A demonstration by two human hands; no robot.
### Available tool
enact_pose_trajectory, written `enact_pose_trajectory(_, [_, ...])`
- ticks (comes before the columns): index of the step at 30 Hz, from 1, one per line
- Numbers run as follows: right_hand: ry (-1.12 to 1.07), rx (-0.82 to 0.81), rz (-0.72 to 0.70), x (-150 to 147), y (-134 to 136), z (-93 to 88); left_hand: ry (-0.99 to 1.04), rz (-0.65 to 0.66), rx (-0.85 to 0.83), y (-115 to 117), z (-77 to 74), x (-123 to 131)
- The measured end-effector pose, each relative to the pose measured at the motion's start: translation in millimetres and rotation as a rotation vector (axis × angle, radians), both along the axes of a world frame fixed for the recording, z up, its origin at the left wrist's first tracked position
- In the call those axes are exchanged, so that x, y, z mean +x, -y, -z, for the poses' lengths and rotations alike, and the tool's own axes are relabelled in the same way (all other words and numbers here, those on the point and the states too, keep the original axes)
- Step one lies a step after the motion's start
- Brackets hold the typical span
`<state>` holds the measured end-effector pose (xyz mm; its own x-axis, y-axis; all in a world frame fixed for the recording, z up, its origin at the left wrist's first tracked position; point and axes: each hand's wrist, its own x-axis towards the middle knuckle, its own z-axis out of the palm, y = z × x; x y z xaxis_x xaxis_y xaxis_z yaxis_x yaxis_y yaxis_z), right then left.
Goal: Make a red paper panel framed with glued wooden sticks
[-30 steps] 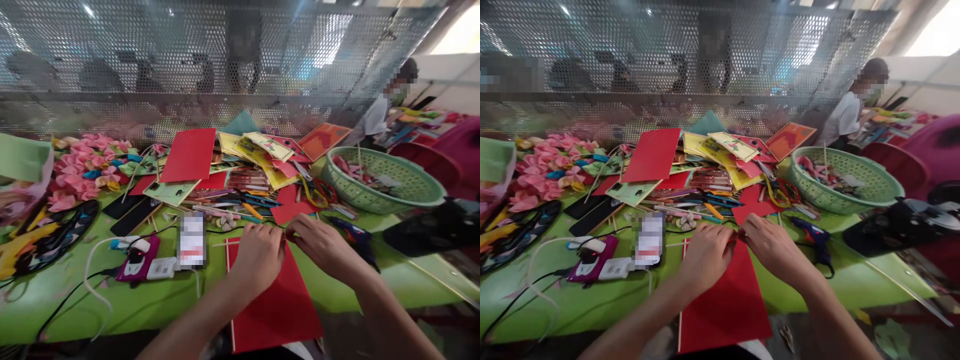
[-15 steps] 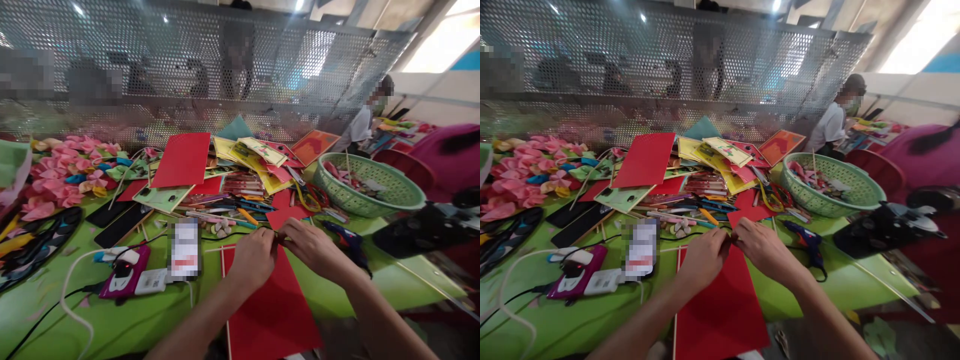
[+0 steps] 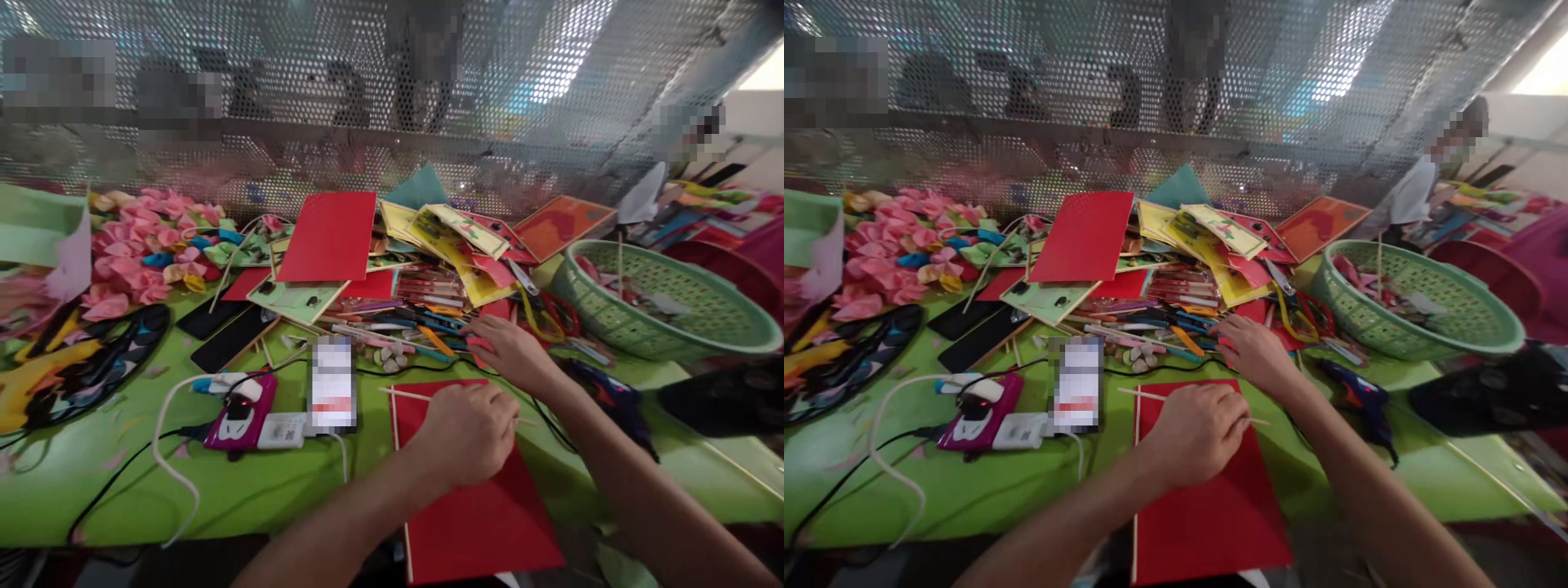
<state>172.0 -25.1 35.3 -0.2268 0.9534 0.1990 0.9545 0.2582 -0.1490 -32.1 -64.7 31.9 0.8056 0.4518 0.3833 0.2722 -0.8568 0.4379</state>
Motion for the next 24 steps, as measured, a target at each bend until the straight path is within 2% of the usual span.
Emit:
enact_pose_trajectory(4, [0.058,0.014,0.049,-8,-30,15.1,0.011,-0.003,-0.008,-2,-0.7,-1])
enact_pose_trajectory(8, [0.07,0.035,0.066,-6,-45,19.0,0.026,-0.009,-0.025,-3,-2.8,-2])
enact_pose_trajectory(15, [0.086,0.163,0.234,17,-39,6.5,0.06,-0.005,-0.054,-3,-4.8,-3])
enact_pose_trajectory(18, [0.106,0.188,0.28,16,-35,6.4,0.072,-0.006,-0.059,-3,-5.3,-3])
enact_pose_trajectory(21, [0.108,0.21,0.256,-1,-31,5.3,0.073,-0.021,-0.076,-4,-6.6,-4])
enact_pose_trajectory(24, [-0.006,0.138,0.138,-26,-30,5.4,0.082,-0.057,-0.108,-6,-8.0,-6])
